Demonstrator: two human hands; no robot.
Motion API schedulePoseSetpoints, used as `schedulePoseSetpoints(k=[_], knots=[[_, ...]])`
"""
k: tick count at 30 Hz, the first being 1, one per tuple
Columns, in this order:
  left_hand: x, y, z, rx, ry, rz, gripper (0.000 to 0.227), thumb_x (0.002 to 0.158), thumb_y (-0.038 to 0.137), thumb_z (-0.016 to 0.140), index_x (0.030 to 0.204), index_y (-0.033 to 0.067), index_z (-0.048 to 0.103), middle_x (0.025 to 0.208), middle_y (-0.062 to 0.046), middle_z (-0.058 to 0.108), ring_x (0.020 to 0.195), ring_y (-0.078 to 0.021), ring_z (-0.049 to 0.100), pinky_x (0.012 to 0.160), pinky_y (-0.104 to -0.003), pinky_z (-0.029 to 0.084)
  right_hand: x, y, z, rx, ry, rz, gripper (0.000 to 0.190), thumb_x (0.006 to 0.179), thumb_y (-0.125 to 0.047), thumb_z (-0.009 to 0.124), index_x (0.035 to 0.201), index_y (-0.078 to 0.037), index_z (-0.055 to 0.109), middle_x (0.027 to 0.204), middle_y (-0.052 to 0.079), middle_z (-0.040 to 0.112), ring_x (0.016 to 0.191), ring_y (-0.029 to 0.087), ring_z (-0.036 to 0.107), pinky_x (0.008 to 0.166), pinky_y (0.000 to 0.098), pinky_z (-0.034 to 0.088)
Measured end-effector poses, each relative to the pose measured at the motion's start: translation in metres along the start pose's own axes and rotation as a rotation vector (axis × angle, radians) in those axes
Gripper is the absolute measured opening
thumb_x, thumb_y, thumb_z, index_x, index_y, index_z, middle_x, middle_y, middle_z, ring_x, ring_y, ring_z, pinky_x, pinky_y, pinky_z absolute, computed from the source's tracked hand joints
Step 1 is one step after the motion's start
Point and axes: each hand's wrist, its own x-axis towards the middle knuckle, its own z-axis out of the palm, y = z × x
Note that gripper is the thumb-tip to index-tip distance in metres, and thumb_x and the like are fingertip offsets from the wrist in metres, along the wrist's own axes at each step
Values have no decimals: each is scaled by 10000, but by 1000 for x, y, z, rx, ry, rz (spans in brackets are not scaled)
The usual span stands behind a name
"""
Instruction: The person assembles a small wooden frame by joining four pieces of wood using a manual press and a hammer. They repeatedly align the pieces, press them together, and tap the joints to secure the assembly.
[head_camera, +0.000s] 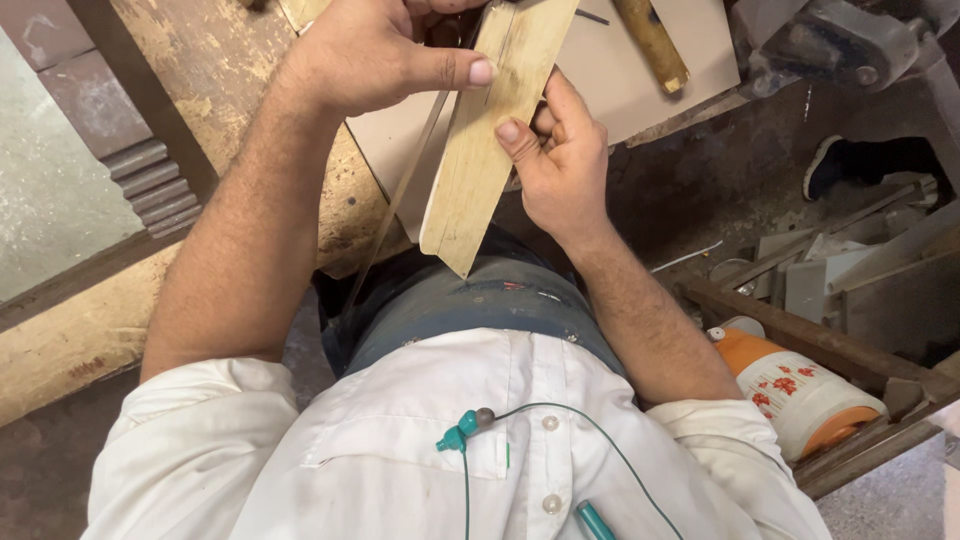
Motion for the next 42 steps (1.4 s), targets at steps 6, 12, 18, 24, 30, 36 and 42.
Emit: schedulePoseSetpoints(k=[6,12,18,24,30,36,42], knots=[[4,-15,-2,-141,-32,55,360,1050,229,689,1340,22,639,1177,-67,712,1078,-122,659,994,-309,576,4,5,-3,46,-1,26,496,1147,-122,604,1547,80,390,1268,163,723,1153,165,723,992,305,623],[22,-50,6,-338,365,-98,185,1035,125,724,1155,-7,676,1063,-51,741,957,-113,714,904,-292,626,24,33,-1,112,80,256,466,1089,-153,567,1484,54,435,1078,132,756,855,146,740,665,260,589],[40,-49,5,-181,486,-69,153,971,23,838,949,-13,691,860,-7,667,744,-83,571,686,-252,480,41,58,-23,-564,135,318,329,949,-217,799,1107,43,674,775,116,755,702,129,723,639,271,559],[80,-22,29,106,360,-57,156,1016,58,817,952,-3,689,842,18,667,737,-53,571,669,-234,496,34,32,-99,-648,274,210,239,866,-186,863,942,7,745,736,88,737,623,126,678,582,283,546],[155,5,52,292,243,-72,119,940,72,811,1022,27,737,893,-13,748,749,-75,696,657,-258,568,-7,-21,-243,-969,570,-59,306,921,-72,876,1170,-6,711,1087,137,712,945,231,749,855,352,620],[235,-14,64,913,249,254,126,845,68,840,929,25,758,858,-105,738,762,-287,708,663,-406,536,-53,-34,-349,-1589,364,324,638,630,-335,930,1121,18,727,987,209,729,913,408,702,796,519,522],[283,-50,63,1077,218,397,58,862,64,797,903,43,763,893,-145,717,811,-366,689,722,-467,534,-43,-18,-390,-1431,228,995,492,803,-516,858,1063,-104,791,910,167,758,931,377,710,833,496,541]])
